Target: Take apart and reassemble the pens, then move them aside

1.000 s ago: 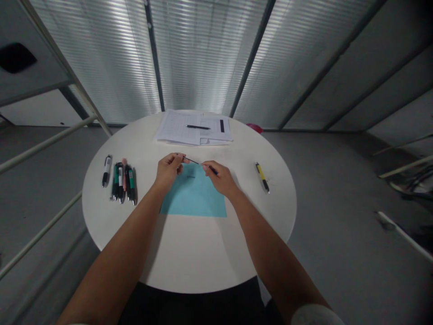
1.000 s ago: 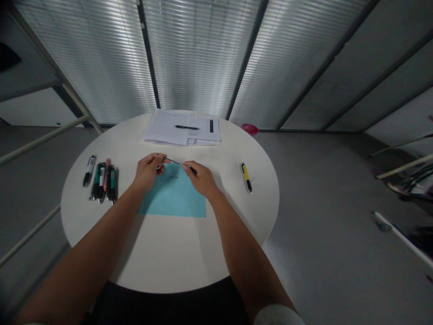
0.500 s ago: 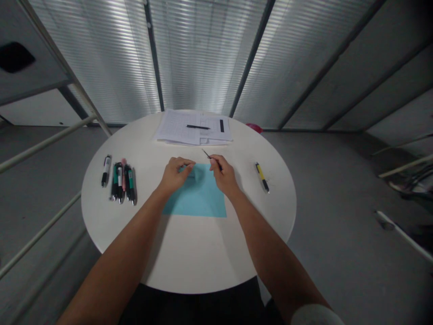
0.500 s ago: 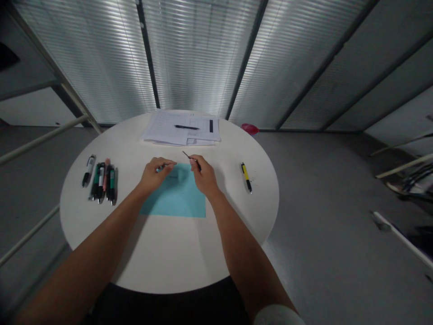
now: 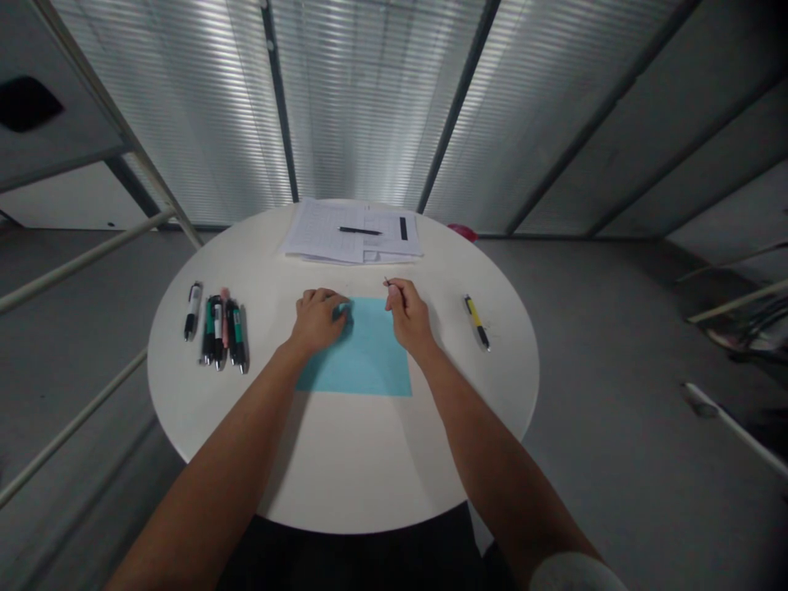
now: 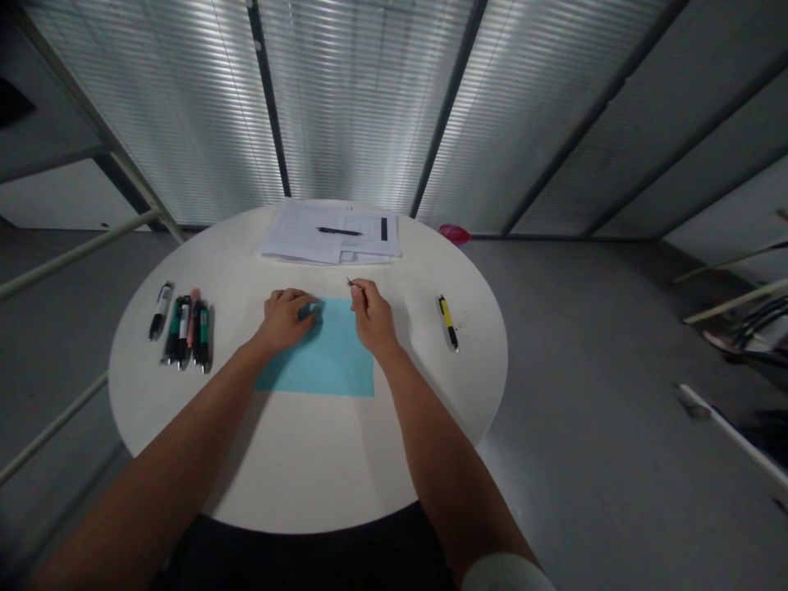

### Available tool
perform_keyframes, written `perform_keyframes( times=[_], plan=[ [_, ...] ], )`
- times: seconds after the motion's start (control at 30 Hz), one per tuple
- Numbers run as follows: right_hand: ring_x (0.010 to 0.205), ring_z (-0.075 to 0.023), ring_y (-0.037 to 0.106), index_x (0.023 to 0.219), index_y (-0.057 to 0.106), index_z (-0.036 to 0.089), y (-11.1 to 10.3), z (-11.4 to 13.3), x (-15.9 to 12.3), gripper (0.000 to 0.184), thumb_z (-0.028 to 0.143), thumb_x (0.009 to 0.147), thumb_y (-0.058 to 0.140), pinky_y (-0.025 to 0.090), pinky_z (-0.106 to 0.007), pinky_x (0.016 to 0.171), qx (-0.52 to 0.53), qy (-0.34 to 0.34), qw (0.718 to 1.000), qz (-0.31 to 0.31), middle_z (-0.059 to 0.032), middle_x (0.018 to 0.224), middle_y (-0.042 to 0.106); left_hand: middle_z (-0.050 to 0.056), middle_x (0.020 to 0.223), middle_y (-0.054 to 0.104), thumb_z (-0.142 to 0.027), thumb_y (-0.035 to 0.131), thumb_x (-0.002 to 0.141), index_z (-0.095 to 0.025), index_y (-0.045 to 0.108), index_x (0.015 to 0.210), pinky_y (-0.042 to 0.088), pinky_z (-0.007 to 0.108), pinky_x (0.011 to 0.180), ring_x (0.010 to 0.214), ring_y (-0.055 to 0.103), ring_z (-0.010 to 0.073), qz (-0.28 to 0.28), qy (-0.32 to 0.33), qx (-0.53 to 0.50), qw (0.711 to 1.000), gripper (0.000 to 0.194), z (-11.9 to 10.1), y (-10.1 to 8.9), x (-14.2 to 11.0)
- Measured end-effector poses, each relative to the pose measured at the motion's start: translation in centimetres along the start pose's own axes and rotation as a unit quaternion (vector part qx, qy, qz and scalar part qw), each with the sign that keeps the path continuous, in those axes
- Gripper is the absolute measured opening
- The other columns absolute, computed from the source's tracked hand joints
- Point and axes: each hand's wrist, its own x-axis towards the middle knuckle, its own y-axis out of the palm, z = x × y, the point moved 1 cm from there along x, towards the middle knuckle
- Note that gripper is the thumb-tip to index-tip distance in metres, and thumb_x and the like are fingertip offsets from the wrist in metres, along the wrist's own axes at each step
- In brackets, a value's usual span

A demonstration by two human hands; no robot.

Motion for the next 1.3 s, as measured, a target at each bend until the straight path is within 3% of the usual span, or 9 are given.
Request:
perform_keyframes(
  times=[0.17,0.3,0.53,0.73,1.3],
  plan=[
    [0.062,-0.0121,0.051,0.107,0.054,0.022,0.05,-0.32,0.11,0.029,0.043,0.098,0.037,0.041,-0.026,0.061,0.026,-0.009,0.999,-0.042,0.0022,0.069,0.053,0.009,0.109,0.065,-0.034,0.052,0.085,-0.028,0.073,0.104,0.036,0.049,0.09,0.109,0.048,0.0319,0.019,0.006,-0.01,1.0,0.029,-0.18,-0.2,0.06],
    [0.06,-0.0119,0.05,0.107,0.051,0.023,0.06,-0.77,0.28,0.027,0.044,0.098,0.036,0.04,-0.026,0.059,0.041,-0.005,0.996,-0.081,0.0026,0.068,0.052,0.009,0.108,0.065,-0.042,0.058,0.081,-0.028,0.073,0.101,0.035,0.049,0.092,0.11,0.047,0.0325,0.029,0.019,-0.02,0.999,0.029,-0.33,-0.36,-0.02],
    [0.059,-0.011,0.049,0.104,0.054,0.022,0.05,-0.31,0.04,0.028,0.042,0.098,0.037,0.038,-0.025,0.059,0.004,-0.002,0.999,-0.035,0.0037,0.066,0.051,0.007,0.104,0.064,-0.044,0.066,0.077,-0.026,0.073,0.089,0.035,0.046,0.096,0.109,0.048,0.0296,0.023,0.03,-0.032,0.999,0.023,-0.2,-0.25,0.07],
    [0.061,-0.0114,0.05,0.107,0.054,0.021,-0.05,0.11,-0.05,0.029,0.042,0.098,0.037,0.039,-0.025,0.062,-0.012,0.005,1.0,0.007,0.0029,0.069,0.053,0.007,0.099,0.067,-0.048,0.066,0.077,-0.027,0.074,0.085,0.035,0.048,0.095,0.107,0.051,0.0302,0.053,0.051,-0.049,0.996,0.024,-0.17,-0.27,0.11],
    [0.062,-0.0117,0.05,0.106,0.055,0.021,-0.07,0.06,-0.1,0.028,0.043,0.097,0.039,0.039,-0.025,0.062,-0.008,0.004,1.0,0.004,0.0025,0.071,0.052,0.008,0.099,0.069,-0.043,0.066,0.076,-0.026,0.076,0.084,0.037,0.051,0.095,0.107,0.052,0.0322,0.061,0.064,-0.066,0.994,0.022,-0.48,-0.87,-0.1]
  ],
)
